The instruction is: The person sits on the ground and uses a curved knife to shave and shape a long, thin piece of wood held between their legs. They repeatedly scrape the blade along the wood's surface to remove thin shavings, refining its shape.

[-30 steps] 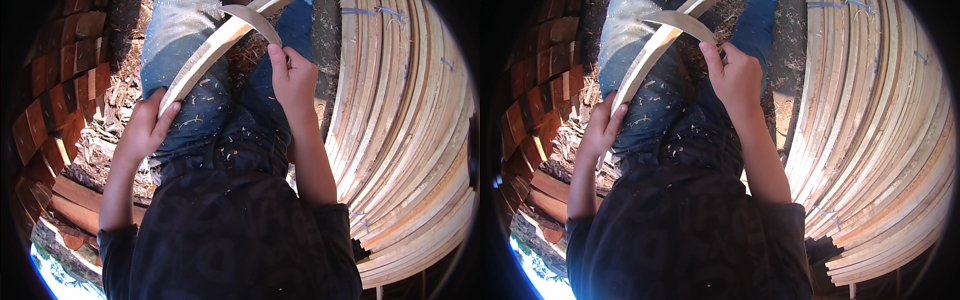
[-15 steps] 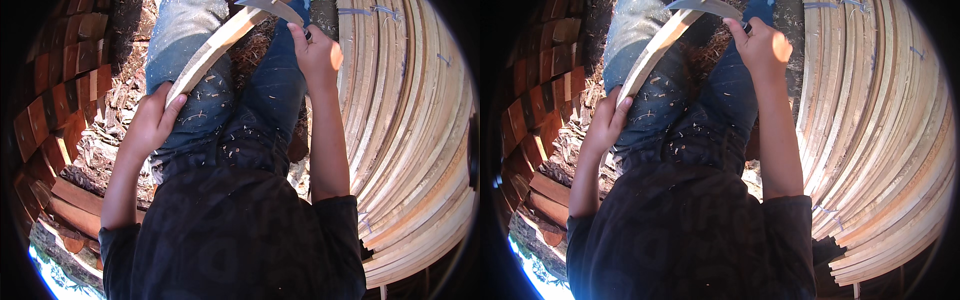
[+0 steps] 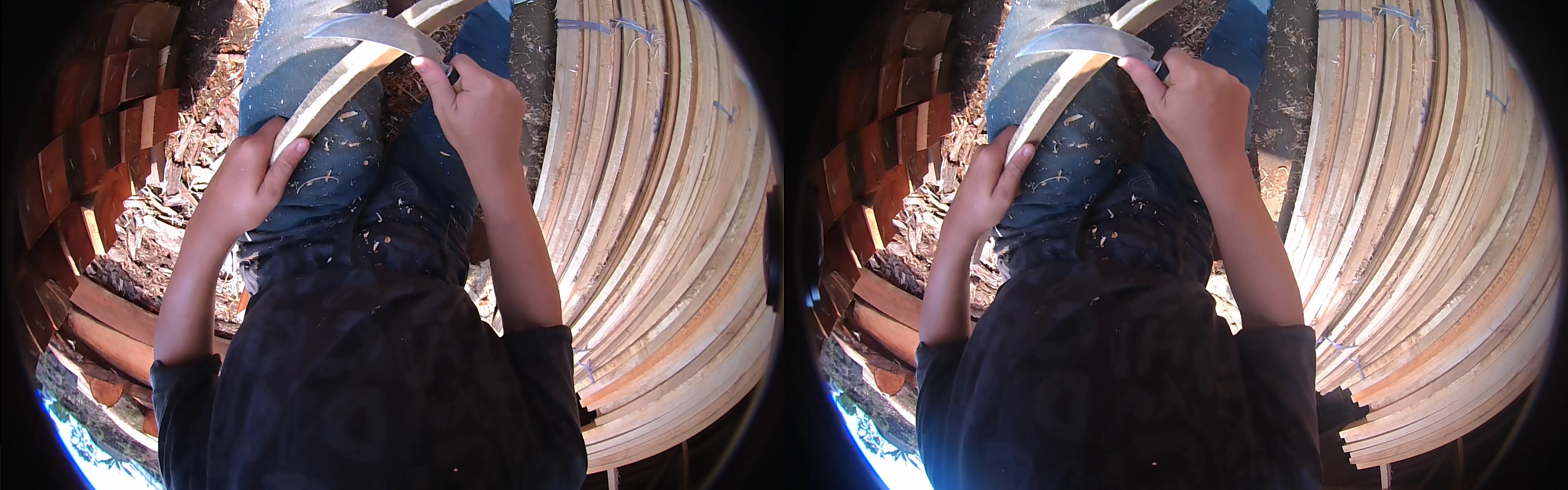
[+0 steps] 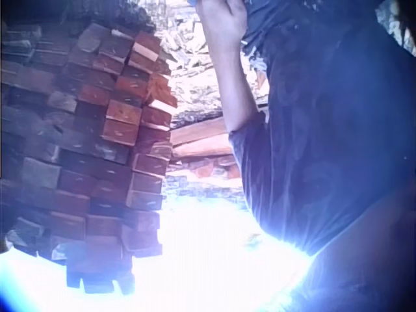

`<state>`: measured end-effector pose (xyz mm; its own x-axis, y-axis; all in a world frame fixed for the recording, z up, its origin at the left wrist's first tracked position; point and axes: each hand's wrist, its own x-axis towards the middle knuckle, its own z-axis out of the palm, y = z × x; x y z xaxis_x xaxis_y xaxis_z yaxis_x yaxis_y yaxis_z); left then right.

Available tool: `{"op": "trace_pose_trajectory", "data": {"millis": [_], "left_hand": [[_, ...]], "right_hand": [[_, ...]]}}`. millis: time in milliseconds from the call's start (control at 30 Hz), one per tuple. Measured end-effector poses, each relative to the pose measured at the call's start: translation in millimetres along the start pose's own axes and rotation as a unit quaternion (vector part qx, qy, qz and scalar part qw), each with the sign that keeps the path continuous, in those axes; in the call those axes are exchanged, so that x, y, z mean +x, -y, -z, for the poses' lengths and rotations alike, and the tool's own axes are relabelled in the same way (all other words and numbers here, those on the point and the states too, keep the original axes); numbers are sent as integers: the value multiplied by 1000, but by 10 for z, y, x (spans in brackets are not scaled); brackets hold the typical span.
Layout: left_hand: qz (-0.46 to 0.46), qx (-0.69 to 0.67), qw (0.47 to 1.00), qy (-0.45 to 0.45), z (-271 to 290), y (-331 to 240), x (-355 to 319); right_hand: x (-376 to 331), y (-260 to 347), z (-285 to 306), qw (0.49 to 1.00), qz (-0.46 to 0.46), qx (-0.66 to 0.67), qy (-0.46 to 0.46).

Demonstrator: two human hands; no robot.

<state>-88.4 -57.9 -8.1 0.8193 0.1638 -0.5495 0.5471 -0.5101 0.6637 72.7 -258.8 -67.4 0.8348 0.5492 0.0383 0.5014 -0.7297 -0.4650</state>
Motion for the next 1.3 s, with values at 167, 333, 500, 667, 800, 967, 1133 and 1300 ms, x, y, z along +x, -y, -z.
{"op": "trace_pose_trajectory", "data": {"millis": [167,333,500,667,800,967,1133,1300], "left_hand": [[16,28,999,-13,-76,-23,-88],[-11,2,1000,17,-14,-8,5],[2,23,999,32,10,17,-6],[25,23,999,28,0,-42,-21],[6,28,999,34,3,-16,14],[-7,10,1000,4,-34,-11,-11],[-20,17,1000,4,8,0,-5],[-5,33,999,13,-39,13,-6]], "right_hand": [[336,-786,288,990,-117,-73,-40],[194,-706,53,979,-185,-8,-90],[126,-270,16,999,-33,5,-38],[499,-673,220,989,-105,-72,-73],[422,-557,185,990,-111,-61,-55],[226,-281,39,997,45,-40,-37],[661,-1458,459,954,-292,-47,-50],[303,-1378,290,980,-191,-18,-55]]}}
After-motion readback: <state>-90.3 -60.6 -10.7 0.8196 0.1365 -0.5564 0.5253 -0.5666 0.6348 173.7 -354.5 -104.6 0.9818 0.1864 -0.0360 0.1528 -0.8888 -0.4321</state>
